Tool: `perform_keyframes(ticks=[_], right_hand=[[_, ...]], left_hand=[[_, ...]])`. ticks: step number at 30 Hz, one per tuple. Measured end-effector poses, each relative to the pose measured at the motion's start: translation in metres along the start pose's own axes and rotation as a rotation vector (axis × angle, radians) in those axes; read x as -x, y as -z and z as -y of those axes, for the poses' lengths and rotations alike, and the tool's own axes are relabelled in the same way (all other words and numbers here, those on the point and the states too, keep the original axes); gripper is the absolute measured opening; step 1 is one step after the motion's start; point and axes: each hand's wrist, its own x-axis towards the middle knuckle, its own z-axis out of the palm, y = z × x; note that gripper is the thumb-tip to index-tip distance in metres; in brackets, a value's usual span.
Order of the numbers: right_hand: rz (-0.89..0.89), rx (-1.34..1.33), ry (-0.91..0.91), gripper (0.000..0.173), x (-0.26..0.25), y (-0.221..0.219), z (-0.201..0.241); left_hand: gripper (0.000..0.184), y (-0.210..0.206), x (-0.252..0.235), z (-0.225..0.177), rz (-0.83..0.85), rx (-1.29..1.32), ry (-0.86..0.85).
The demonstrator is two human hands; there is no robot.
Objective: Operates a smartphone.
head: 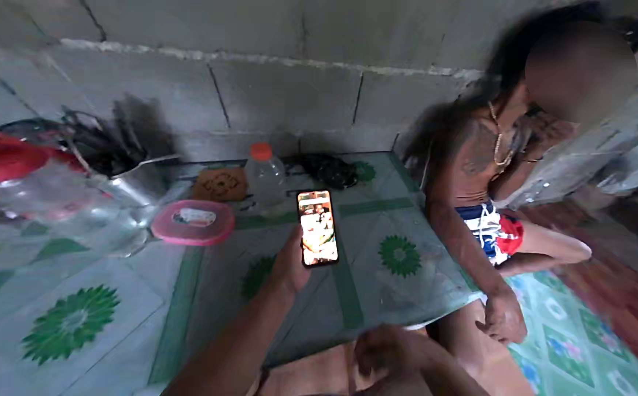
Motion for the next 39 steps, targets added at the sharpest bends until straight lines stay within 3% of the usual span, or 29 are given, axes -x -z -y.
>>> perform_keyframes(ticks=[2,3,5,8,12,19,24,30,33,39], right_hand=[[-0.483,-0.173,0.199,0.026,-0.019,0.015,0.012],[-0.668,-0.205,0.212,0.038,-0.04,0.021,0.016],[-0.815,-0.345,0.131,0.061,-0.085,0.03,0.017],[-0.77,-0.631,0.1,0.069,-0.14,0.026,0.011],[-0.725,-0.56,0.1,0.086,-0.161,0.018,0.01],[-0.813,-0.429,0.049,0.081,-0.159,0.018,0.002],[-0.786,-0.532,0.139,0.082,-0.156,0.017,-0.004],[-0.783,-0.773,0.336,0.051,-0.15,0.014,-0.014],[-0.811,-0.799,0.323,0.052,-0.147,0.014,-0.01],[-0.883,-0.978,0.351,0.067,-0.146,0.019,-0.014]], left_hand=[[0.054,0.009,-0.004,0.001,-0.042,-0.029,-0.029],[0.052,0.013,-0.005,0.002,-0.065,-0.054,-0.031],[0.051,0.017,-0.007,0.004,-0.125,-0.1,0.009],[0.051,0.023,-0.011,0.009,-0.123,-0.157,0.059],[0.048,0.026,-0.013,0.011,-0.057,-0.218,0.031],[0.047,0.021,-0.014,0.011,-0.026,-0.216,0.071],[0.05,0.024,-0.015,0.013,-0.011,-0.217,0.068],[0.048,0.023,-0.008,0.014,0.036,-0.154,0.07],[0.048,0.019,-0.003,0.016,0.006,-0.149,0.1],[0.051,0.02,0.0,0.024,0.148,-0.217,0.149]])
